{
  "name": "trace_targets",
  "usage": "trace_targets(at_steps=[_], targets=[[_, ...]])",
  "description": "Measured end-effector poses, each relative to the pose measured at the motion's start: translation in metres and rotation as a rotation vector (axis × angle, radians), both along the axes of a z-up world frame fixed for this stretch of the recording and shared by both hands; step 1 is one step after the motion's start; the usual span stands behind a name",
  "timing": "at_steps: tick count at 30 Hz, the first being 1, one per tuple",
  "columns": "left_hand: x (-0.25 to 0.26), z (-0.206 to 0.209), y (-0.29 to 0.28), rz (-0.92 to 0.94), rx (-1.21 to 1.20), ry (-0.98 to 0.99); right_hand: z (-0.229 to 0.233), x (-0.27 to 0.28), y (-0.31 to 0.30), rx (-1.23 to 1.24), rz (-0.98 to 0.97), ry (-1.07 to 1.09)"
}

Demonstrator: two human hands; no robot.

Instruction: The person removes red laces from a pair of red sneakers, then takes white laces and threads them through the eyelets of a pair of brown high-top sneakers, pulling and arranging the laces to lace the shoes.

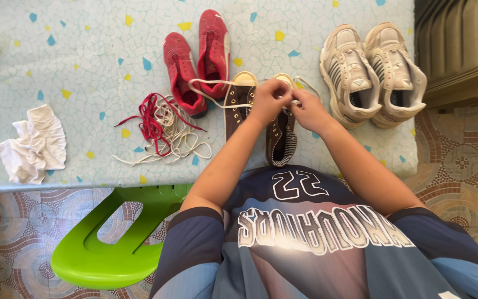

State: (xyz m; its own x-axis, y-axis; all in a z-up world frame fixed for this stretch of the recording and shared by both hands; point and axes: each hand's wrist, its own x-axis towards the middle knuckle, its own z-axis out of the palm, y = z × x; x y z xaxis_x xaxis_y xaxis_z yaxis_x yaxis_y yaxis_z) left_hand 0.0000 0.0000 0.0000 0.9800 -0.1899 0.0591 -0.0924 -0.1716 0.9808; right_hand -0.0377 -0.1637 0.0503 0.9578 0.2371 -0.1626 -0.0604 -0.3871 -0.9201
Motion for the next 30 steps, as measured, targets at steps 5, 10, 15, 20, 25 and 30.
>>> trace_targets(at_steps=[5, 10, 15, 20, 25, 30], targets=[[-0.024, 0.033, 0.013, 0.063, -0.156, 0.004, 0.014, 0.000, 0.007, 0.152, 0.061, 0.027], [-0.039, 0.061, 0.029, 0.022, -0.505, 0.355, 0.071, 0.000, 0.016, 0.467, 0.148, 0.062], [-0.043, 0.112, 0.058, -0.083, -0.638, 0.261, 0.121, -0.015, 0.025, 0.443, 0.352, 0.110], [-0.045, 0.129, 0.056, -0.313, -0.729, 0.216, 0.149, -0.028, 0.023, 0.568, 0.286, 0.156], [-0.058, 0.112, 0.039, -0.577, -0.697, 0.129, 0.162, -0.036, 0.013, 0.643, 0.256, 0.157], [-0.060, 0.112, 0.043, -0.589, -0.550, 0.277, 0.164, -0.039, 0.007, 0.704, 0.259, 0.185]])
